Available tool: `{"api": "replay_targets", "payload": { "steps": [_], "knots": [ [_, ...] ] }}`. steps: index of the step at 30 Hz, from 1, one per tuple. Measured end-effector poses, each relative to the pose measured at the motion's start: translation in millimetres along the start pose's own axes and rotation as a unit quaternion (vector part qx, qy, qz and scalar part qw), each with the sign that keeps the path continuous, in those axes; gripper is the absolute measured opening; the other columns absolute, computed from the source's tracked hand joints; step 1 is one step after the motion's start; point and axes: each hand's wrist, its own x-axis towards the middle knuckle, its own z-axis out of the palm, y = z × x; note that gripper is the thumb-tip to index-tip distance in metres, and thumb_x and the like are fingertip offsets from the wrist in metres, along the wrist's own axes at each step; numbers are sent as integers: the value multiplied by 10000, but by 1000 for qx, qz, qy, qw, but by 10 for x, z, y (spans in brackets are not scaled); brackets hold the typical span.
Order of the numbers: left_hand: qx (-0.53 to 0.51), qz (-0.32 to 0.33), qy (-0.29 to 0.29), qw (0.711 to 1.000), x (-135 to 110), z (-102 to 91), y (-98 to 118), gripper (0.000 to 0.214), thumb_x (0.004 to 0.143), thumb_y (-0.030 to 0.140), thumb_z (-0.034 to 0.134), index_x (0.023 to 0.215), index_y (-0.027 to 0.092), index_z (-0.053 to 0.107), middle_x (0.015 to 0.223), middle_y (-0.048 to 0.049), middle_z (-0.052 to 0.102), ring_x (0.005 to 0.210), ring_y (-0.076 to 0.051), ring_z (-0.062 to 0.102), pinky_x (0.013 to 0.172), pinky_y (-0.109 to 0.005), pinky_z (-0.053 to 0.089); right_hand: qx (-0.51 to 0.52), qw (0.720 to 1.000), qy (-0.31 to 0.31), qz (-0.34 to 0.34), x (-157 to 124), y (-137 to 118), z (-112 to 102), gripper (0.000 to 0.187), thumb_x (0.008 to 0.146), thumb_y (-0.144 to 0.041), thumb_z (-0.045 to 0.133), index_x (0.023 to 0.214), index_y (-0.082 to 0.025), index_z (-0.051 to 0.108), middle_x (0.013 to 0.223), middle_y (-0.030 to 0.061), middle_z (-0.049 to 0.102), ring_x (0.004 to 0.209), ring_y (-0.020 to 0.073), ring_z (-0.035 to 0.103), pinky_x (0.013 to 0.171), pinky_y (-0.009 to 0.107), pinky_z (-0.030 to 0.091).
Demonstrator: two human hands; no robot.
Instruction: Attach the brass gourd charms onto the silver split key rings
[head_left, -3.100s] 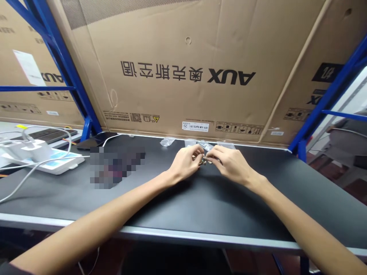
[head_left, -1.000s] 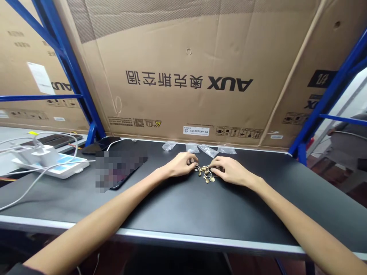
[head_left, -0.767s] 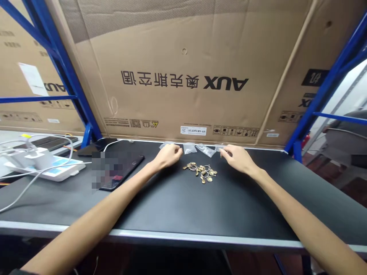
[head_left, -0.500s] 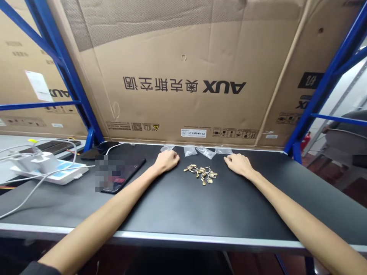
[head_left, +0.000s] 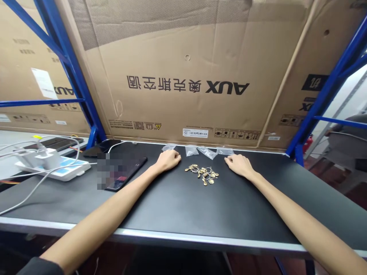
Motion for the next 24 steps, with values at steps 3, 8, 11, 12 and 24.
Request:
{"api": "replay_targets", "payload": {
  "steps": [3,8,11,12,24],
  "knots": [
    [-4,0,-2,1000,-5,-5,8,338,882,329,455,592,189,558,695,-88,657,720,-229,632,654,-295,395,21,999,-6,-36,-46,-72,-61,408,998,-421,418,805,-204,706,855,85,743,839,239,695,690,282,424],
    [-11,-1,-4,1000,-20,-25,29,335,874,335,458,587,193,555,722,-96,677,735,-243,639,657,-306,400,114,983,-26,-140,-230,-367,-215,360,972,-482,470,933,-243,737,914,35,764,820,199,683,704,279,450],
    [-14,-6,-5,1000,-23,-30,36,335,871,340,467,584,193,559,729,-99,685,745,-249,647,661,-307,406,98,982,-32,-159,-334,-543,-262,282,913,-449,559,845,-245,742,859,31,761,786,202,678,664,282,434],
    [-15,-7,-5,1000,-23,-30,36,333,869,341,472,585,192,562,730,-99,686,749,-248,650,662,-306,408,89,982,-31,-162,-356,-584,-266,244,900,-409,569,842,-248,742,860,28,761,783,200,678,654,281,428],
    [-21,-3,-10,1000,-18,-43,39,335,870,331,470,573,195,547,711,-98,666,734,-255,642,668,-314,403,87,979,-52,-176,-381,-586,-291,220,904,-249,522,836,-241,731,809,15,755,746,185,672,623,268,401]
  ]
}}
